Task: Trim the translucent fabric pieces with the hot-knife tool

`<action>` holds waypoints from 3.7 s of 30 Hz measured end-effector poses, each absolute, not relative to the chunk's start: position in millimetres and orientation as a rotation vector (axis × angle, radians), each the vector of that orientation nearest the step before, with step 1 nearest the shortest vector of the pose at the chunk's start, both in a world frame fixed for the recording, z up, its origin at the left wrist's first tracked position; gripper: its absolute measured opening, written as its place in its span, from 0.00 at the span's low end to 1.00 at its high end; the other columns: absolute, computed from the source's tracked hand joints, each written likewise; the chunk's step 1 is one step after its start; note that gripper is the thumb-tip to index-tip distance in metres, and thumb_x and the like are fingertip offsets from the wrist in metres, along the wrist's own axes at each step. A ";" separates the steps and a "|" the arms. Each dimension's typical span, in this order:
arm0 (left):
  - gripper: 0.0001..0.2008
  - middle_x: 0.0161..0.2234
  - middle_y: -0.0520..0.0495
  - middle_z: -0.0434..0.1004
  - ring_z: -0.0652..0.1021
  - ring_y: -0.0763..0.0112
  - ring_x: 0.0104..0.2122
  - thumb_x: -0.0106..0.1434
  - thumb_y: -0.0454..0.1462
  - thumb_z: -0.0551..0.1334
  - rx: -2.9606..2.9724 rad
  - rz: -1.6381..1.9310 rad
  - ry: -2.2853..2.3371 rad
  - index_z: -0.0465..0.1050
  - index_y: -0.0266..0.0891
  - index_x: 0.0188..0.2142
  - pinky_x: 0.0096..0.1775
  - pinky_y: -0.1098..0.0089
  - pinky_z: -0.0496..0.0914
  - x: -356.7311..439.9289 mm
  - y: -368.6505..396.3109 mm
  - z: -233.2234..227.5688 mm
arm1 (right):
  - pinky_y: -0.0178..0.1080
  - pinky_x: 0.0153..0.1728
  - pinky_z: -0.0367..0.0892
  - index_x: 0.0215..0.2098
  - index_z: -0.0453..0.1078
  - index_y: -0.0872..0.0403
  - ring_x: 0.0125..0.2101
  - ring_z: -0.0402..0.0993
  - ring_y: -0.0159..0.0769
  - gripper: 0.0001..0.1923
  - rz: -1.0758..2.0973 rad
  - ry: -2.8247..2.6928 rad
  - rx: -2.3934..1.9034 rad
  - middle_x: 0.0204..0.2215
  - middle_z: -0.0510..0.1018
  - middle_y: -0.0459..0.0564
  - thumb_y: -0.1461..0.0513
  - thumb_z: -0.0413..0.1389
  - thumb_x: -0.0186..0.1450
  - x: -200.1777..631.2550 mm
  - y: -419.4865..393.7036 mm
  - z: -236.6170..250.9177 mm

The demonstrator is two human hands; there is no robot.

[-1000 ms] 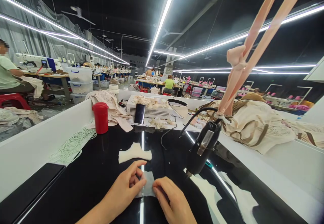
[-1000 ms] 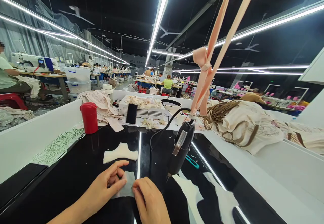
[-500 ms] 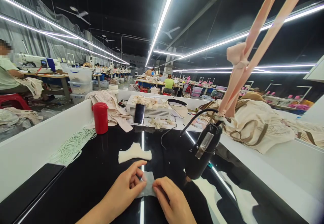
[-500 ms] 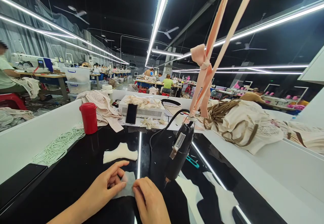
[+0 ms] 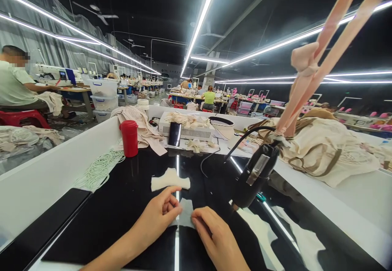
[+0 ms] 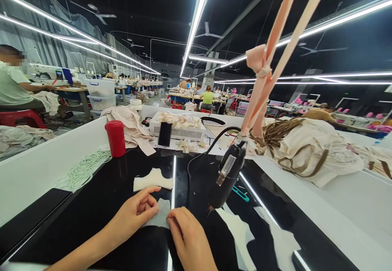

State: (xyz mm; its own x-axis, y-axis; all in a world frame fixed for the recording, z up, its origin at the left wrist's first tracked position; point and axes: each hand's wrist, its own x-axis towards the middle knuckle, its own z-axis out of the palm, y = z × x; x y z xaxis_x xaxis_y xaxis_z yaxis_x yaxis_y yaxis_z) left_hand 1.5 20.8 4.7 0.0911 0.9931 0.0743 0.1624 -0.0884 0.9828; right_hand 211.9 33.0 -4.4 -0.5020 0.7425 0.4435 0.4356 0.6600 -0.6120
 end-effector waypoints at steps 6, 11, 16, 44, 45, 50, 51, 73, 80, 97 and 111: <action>0.27 0.34 0.51 0.73 0.72 0.71 0.30 0.62 0.43 0.62 1.508 1.170 1.346 0.67 0.37 0.59 0.34 0.70 0.67 -11.7 30.2 18.4 | 0.35 0.35 0.70 0.38 0.70 0.49 0.33 0.76 0.35 0.11 0.500 -2.169 -0.880 0.33 0.76 0.45 0.60 0.49 0.77 195.1 48.6 17.7; 0.25 0.35 0.51 0.76 0.74 0.69 0.32 0.65 0.43 0.61 1.654 1.191 1.502 0.68 0.41 0.60 0.37 0.69 0.69 -33.8 55.8 39.5 | 0.36 0.36 0.68 0.37 0.70 0.50 0.34 0.76 0.37 0.10 0.406 -2.141 -0.916 0.33 0.77 0.45 0.62 0.50 0.76 167.8 85.5 26.1; 0.22 0.35 0.52 0.77 0.77 0.66 0.34 0.67 0.39 0.59 1.849 1.115 1.663 0.68 0.41 0.60 0.41 0.66 0.69 -46.4 81.4 42.5 | 0.38 0.35 0.64 0.36 0.71 0.51 0.34 0.75 0.40 0.10 0.287 -2.163 -1.014 0.32 0.77 0.47 0.63 0.52 0.75 144.5 118.7 17.3; 0.18 0.54 0.44 0.74 0.75 0.57 0.53 0.72 0.34 0.58 2.413 1.044 1.924 0.67 0.42 0.60 0.57 0.54 0.70 -51.8 88.6 7.2 | 0.48 0.50 0.71 0.41 0.72 0.50 0.50 0.74 0.47 0.10 0.027 -2.143 -0.878 0.49 0.77 0.52 0.71 0.57 0.68 136.2 86.3 8.7; 0.18 0.54 0.45 0.75 0.75 0.58 0.53 0.73 0.34 0.58 2.433 1.062 1.907 0.67 0.43 0.60 0.57 0.54 0.70 -51.6 87.5 8.4 | 0.47 0.49 0.72 0.41 0.72 0.49 0.49 0.75 0.45 0.10 0.041 -2.146 -0.854 0.48 0.78 0.51 0.71 0.58 0.67 139.9 78.1 11.0; 0.17 0.54 0.45 0.75 0.75 0.58 0.53 0.74 0.34 0.55 2.538 1.110 1.798 0.68 0.44 0.60 0.57 0.53 0.70 -46.6 82.0 15.3 | 0.41 0.46 0.73 0.41 0.70 0.49 0.45 0.76 0.41 0.09 0.094 -2.159 -0.675 0.45 0.78 0.50 0.70 0.55 0.69 169.1 42.5 5.8; 0.17 0.54 0.44 0.75 0.75 0.58 0.53 0.74 0.34 0.55 2.558 1.112 1.775 0.68 0.43 0.60 0.57 0.53 0.70 -45.0 81.2 16.7 | 0.41 0.45 0.73 0.41 0.70 0.50 0.44 0.77 0.41 0.09 0.098 -2.165 -0.643 0.44 0.78 0.50 0.70 0.54 0.70 175.4 38.4 -0.4; 0.15 0.43 0.48 0.79 0.80 0.66 0.42 0.76 0.30 0.50 2.814 1.015 1.267 0.70 0.43 0.54 0.44 0.66 0.76 -3.9 13.6 4.4 | 0.38 0.36 0.73 0.41 0.68 0.50 0.35 0.77 0.38 0.08 0.159 -2.204 -0.697 0.37 0.79 0.48 0.68 0.51 0.73 207.2 27.8 -42.6; 0.15 0.43 0.48 0.79 0.80 0.66 0.41 0.77 0.32 0.49 2.798 1.021 1.259 0.70 0.43 0.54 0.44 0.66 0.76 -5.8 12.3 2.0 | 0.38 0.35 0.73 0.41 0.69 0.50 0.35 0.77 0.37 0.08 0.126 -2.207 -0.691 0.37 0.80 0.48 0.67 0.50 0.74 207.0 28.3 -44.6; 0.16 0.44 0.47 0.80 0.81 0.65 0.43 0.75 0.30 0.51 2.753 1.040 1.267 0.72 0.44 0.54 0.46 0.65 0.77 -6.1 11.7 -0.5 | 0.38 0.36 0.72 0.41 0.69 0.50 0.35 0.77 0.38 0.08 0.123 -2.223 -0.702 0.38 0.80 0.48 0.69 0.51 0.72 207.5 29.4 -48.6; 0.15 0.45 0.48 0.80 0.81 0.65 0.44 0.75 0.31 0.52 2.755 1.041 1.255 0.72 0.44 0.55 0.47 0.65 0.77 -6.4 11.5 -1.6 | 0.39 0.35 0.72 0.41 0.69 0.50 0.35 0.77 0.39 0.08 0.090 -2.232 -0.705 0.37 0.80 0.48 0.68 0.50 0.73 207.7 29.5 -48.0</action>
